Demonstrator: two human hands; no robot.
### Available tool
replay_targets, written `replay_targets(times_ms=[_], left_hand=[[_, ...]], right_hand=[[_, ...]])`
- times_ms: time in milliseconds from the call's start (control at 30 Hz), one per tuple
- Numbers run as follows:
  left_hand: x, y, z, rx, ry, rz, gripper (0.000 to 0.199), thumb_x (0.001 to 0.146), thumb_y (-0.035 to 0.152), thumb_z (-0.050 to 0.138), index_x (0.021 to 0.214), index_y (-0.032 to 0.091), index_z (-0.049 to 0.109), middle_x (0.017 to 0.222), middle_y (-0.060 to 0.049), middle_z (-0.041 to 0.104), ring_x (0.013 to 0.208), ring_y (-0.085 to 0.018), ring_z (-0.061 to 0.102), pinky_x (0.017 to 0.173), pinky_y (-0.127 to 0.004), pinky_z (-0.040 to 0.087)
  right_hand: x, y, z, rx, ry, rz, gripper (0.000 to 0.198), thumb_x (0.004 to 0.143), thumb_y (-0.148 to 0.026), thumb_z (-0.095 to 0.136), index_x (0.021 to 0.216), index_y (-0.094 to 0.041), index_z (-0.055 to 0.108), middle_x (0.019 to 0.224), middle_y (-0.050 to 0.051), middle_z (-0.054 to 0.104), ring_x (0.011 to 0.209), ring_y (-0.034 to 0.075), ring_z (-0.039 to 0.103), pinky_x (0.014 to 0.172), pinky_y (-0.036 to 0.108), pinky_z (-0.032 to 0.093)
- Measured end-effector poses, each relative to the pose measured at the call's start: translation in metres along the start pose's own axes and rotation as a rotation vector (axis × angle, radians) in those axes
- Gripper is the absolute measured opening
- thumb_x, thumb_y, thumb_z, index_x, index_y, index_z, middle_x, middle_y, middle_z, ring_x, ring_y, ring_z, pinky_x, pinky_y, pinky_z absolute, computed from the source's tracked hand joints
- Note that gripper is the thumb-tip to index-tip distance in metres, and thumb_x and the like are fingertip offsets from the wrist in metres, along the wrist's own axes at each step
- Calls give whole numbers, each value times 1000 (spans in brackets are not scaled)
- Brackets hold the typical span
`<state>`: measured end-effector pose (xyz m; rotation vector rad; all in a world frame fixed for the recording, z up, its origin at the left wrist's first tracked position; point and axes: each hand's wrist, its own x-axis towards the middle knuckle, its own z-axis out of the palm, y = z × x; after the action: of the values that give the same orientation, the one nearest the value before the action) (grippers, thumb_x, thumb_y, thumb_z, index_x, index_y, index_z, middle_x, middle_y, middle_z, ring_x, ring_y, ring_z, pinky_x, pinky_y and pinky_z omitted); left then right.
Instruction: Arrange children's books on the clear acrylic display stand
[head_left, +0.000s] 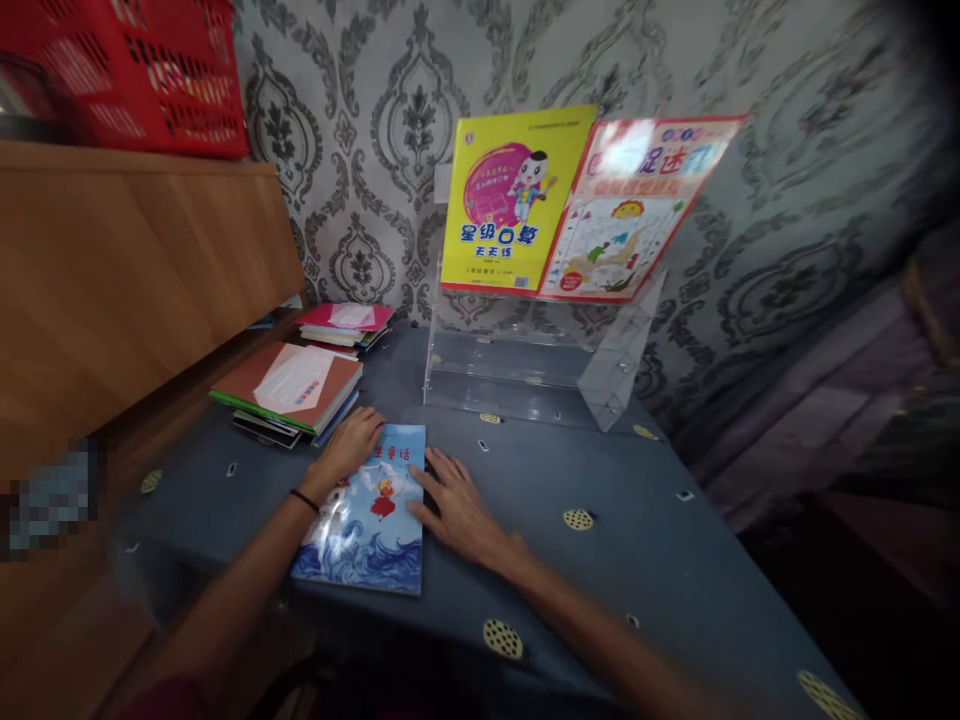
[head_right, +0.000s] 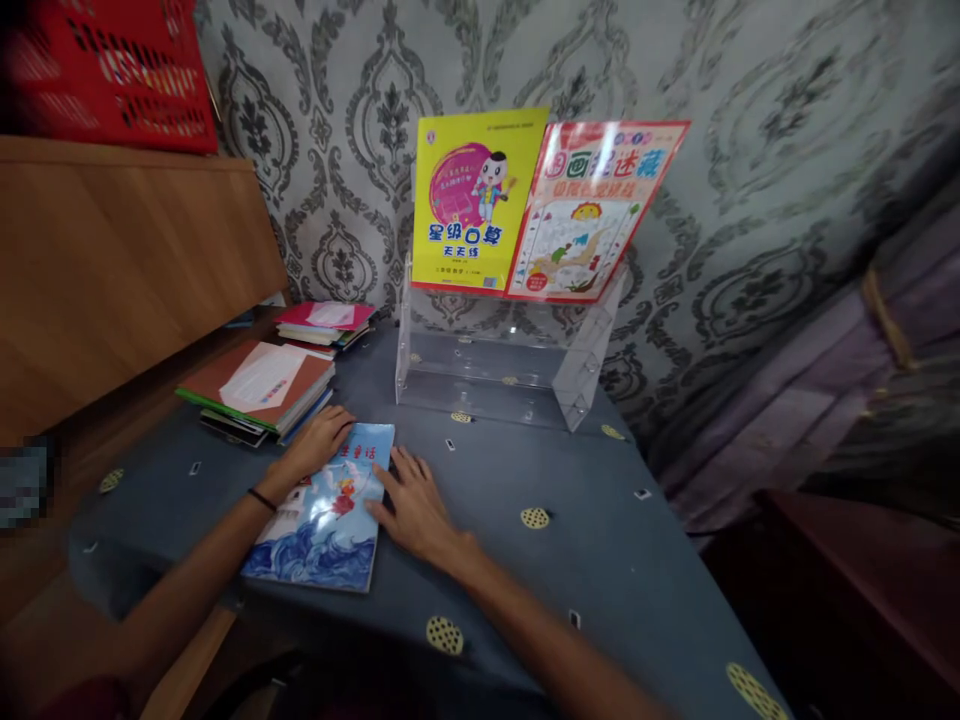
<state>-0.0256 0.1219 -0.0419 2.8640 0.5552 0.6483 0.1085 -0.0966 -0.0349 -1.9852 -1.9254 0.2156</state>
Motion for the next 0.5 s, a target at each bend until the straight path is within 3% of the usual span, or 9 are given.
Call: replay_targets(times_ms=[100,267,400,500], left_hand=[[0,1,0,9,13,-7,24,99,20,44,105,17,67,101,-10,66,98,-24,61,93,-40,51],[-2,15,-9,58,41,43,25,99,21,47,116,18,65,115,-12,65,109,-26,59,98,-43,49],[-9,31,-8,55,-54,204,25,100,24,47,111,21,69,109,-9,70,104,-23,64,96,-41,51],[-14,33,3,32,-15,150,30,99,30,51,124,24,67,123,-9,70,113,-24,65,101,-41,51]], right_hand=[[-9,-18,1,26,-22,-21,59,97,-46,56,147,-15,51,164,22,26,153,36,21,121,59,21],[-19,-32,-7,110,-109,-253,57,101,-46,47,147,-14,49,157,17,42,152,27,26,125,54,11],[-23,-28,-11,155,-112,-285,59,101,-51,46,150,-18,46,157,16,43,150,27,30,124,53,14],[-17,-16,10,138,-50,-338,65,99,-59,48,151,-20,45,157,17,43,148,30,34,122,55,22]])
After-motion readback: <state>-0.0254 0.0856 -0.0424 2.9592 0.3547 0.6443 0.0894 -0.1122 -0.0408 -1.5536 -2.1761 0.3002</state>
